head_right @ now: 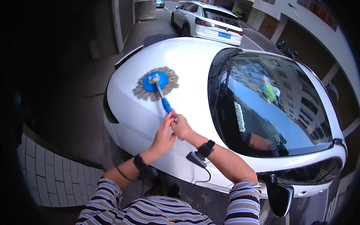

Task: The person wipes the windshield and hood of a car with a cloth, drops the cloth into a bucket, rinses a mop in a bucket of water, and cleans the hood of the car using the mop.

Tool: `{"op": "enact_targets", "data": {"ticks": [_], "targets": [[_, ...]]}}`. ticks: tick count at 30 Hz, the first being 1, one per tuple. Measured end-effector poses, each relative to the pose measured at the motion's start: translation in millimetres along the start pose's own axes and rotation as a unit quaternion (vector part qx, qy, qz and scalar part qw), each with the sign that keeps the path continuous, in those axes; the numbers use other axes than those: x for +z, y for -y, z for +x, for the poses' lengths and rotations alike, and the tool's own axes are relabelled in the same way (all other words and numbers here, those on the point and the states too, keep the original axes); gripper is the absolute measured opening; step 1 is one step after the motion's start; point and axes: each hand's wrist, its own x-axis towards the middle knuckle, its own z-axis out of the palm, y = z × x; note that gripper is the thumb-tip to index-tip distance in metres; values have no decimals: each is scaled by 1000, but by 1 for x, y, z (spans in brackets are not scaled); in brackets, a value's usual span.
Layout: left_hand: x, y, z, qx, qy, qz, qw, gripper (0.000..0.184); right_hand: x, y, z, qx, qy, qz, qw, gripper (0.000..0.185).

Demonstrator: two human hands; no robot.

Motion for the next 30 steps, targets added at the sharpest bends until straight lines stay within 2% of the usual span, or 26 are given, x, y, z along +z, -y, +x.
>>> {"op": "enact_targets", "data": {"ticks": [2, 5, 8, 10, 12, 14, 15, 19, 20, 21, 22, 24, 26, 30], "targets": [[-2, -15, -19, -2, 21, 24, 999, 61, 1, 14, -27, 1, 16, -20, 1000, 56], [-2, -33, -27, 9, 76, 25, 997, 62, -2, 2, -51, -61, -21, -59, 996, 56], [8, -51, -29, 23, 159, -23, 987, 68, -21, -6, -80, -71, -44, -97, 992, 58], [16, -55, -27, 52, 232, -65, 969, 77, -36, -12, -101, -59, -73, -93, 991, 57], [20, -57, -23, 96, 275, -113, 950, 78, -47, -6, -123, -10, -95, -79, 992, 56], [13, -57, -13, 117, 332, -153, 923, 78, -46, -11, -133, -11, -144, -102, 984, 56], [11, -50, -9, 135, 330, -156, 921, 78, -44, -11, -132, -11, -165, -113, 980, 57], [8, 10, 47, 166, 323, -177, 915, 73, -43, 1, -66, 68, -196, -113, 972, 59], [10, 35, 68, 170, 325, -196, 909, 74, -44, 10, -41, 128, -206, -88, 966, 57], [10, 60, 89, 166, 328, -216, 904, 75, -47, -13, -8, 60, -231, -118, 964, 54], [6, 80, 107, 153, 335, -218, 904, 74, -54, -17, 25, 98, -231, -129, 959, 56], [-17, 102, 123, 133, 308, -119, 935, 69, -64, -2, 85, 164, -243, -102, 951, 58], [-30, 130, 124, 104, 310, -24, 945, 62, -82, -1, 137, 184, -248, -70, 948, 62], [-38, 180, 97, 24, 319, 76, 944, 54, -94, 3, 171, 220, -244, -116, 937, 61]]}}
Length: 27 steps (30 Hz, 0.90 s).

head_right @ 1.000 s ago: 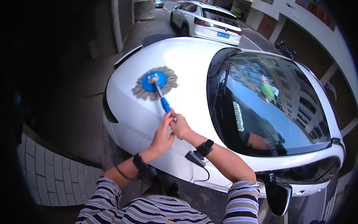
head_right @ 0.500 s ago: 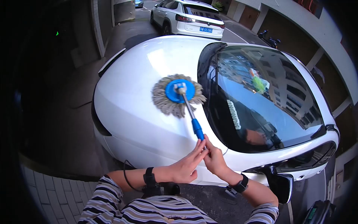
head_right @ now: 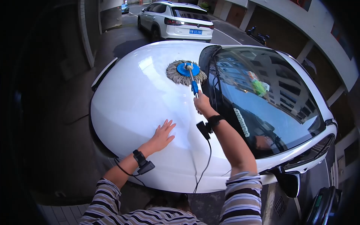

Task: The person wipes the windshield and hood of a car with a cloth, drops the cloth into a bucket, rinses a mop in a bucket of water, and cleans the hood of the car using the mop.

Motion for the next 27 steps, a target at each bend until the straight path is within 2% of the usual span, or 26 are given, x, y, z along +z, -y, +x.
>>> {"op": "enact_targets", "data": {"ticks": [3, 4, 6, 9, 10, 16, 22, 27], "targets": [[13, 20, -12, -10, -27, 51, 998, 56, -8, -6, -29, -40, 2, -85, 996, 62], [11, 19, -13, -14, -32, 60, 998, 57, -8, -14, -38, -82, -20, -143, 986, 50], [6, 18, -12, -22, -42, 80, 996, 58, -9, -23, -62, -140, -51, -216, 965, 51], [6, 17, -4, -8, -61, 126, 990, 60, -26, -15, -61, -126, -45, -242, 961, 52], [8, 15, -5, -2, -69, 142, 987, 60, -34, -14, -48, -159, -63, -243, 955, 51], [5, 16, -1, -8, -80, 182, 980, 58, -42, 29, 51, -51, -42, -202, 977, 45], [-1, 14, 4, -18, -72, 160, 984, 58, -44, 47, 181, -35, -66, -141, 987, 28], [-12, 10, 12, -30, -53, 140, 988, 58, -36, 55, 305, 23, -92, -105, 990, 23]]}}
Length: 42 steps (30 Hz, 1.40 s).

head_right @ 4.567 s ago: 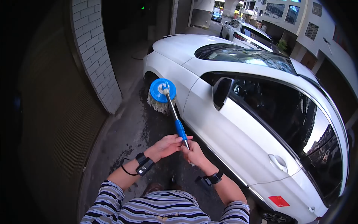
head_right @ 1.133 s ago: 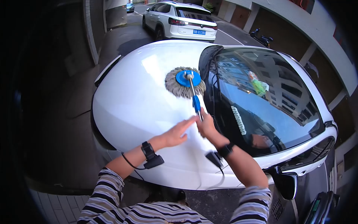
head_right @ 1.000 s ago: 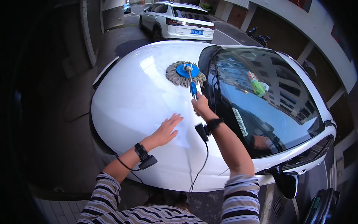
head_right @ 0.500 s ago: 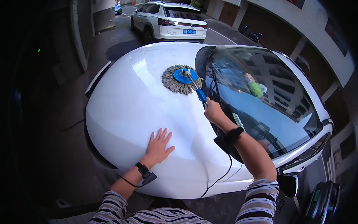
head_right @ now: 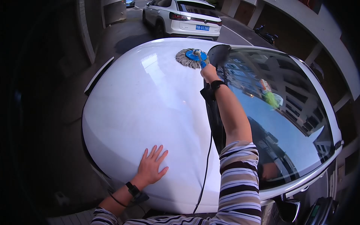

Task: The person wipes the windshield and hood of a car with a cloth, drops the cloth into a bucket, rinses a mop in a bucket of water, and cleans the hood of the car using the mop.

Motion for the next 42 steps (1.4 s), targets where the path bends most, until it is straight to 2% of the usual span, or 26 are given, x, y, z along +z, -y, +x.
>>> {"op": "enact_targets", "data": {"ticks": [4, 5, 8, 11, 13, 15, 21, 24, 26, 27, 28, 30, 33, 36, 39, 42], "targets": [[-1, 1, 6, -14, 17, -14, 1000, 60, 15, 4, 59, -21, -11, 0, 1000, 27], [0, 2, 7, -18, 21, -18, 999, 60, 25, 1, 80, -55, -47, -20, 997, 16], [0, 4, 9, -25, 27, -27, 999, 61, 40, -6, 121, -85, -55, -40, 994, 12], [0, 6, 10, -32, 25, -28, 999, 62, 37, 4, 106, -52, -25, 29, 998, 6], [0, 4, 9, -33, 27, -26, 999, 62, 41, 9, 102, -3, 20, 20, 1000, 9], [-1, 2, 10, -31, 27, -19, 999, 64, 42, 1, 90, -45, 14, -5, 999, 14], [-5, 1, 7, -9, 33, -1, 999, 66, 29, -32, 4, -89, 39, 33, 995, 38], [-1, 3, 4, 1, 36, 10, 999, 67, 16, -62, -47, -105, 59, -32, 992, 60], [0, 3, 0, 10, 35, 11, 999, 69, 12, -90, -94, -174, 38, -46, 983, 59], [0, 5, 2, 14, 32, 13, 999, 69, 22, -119, -106, -266, -16, -43, 963, 59], [3, 8, 2, 21, 38, 4, 999, 71, 6, -112, -148, -215, 23, -41, 975, 59], [11, 16, 7, 33, 53, -12, 998, 75, -8, -122, -206, -233, 43, -34, 971, 60], [28, 35, 39, -1, 81, -49, 996, 82, -39, -116, -292, -176, 117, -46, 976, 62], [42, 39, 76, -40, 89, -112, 989, 84, -70, -118, -357, -166, 146, -30, 975, 61], [43, 30, 93, -62, 127, -68, 988, 85, -93, -120, -406, -176, 162, -38, 970, 63], [36, 20, 92, -44, 146, -14, 988, 87, -100, -129, -419, -171, 157, -41, 972, 62]]}}
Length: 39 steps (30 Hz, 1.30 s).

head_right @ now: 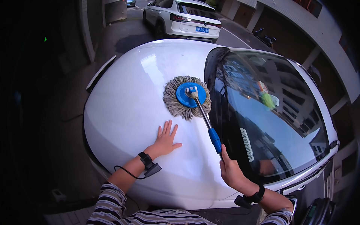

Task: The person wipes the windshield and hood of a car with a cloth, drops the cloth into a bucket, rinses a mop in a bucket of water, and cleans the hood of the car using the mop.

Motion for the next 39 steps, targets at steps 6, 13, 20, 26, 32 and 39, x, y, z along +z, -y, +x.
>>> {"op": "enact_targets", "data": {"ticks": [6, 13, 20, 26, 32, 39], "targets": [[2, 1, 0, 13, 0, 29, 999, 86, -6, -49, 115, -44, -61, -40, 996, 54], [-1, 2, 3, 3, 7, 20, 1000, 85, -13, -52, 374, 53, -125, -27, 990, 55], [-3, -1, 4, -16, 15, 24, 999, 86, 0, -19, 509, 133, -104, 165, 972, 7], [-5, -4, 4, -29, 23, 24, 999, 86, 5, -13, 503, 108, -106, 233, 960, 3], [0, -2, 5, -27, 26, 26, 999, 87, 44, 9, 416, 5, -27, 173, 985, 42], [5, -3, 0, -16, -9, 20, 1000, 87, 45, 25, 254, -104, 63, 64, 991, 57]]}}
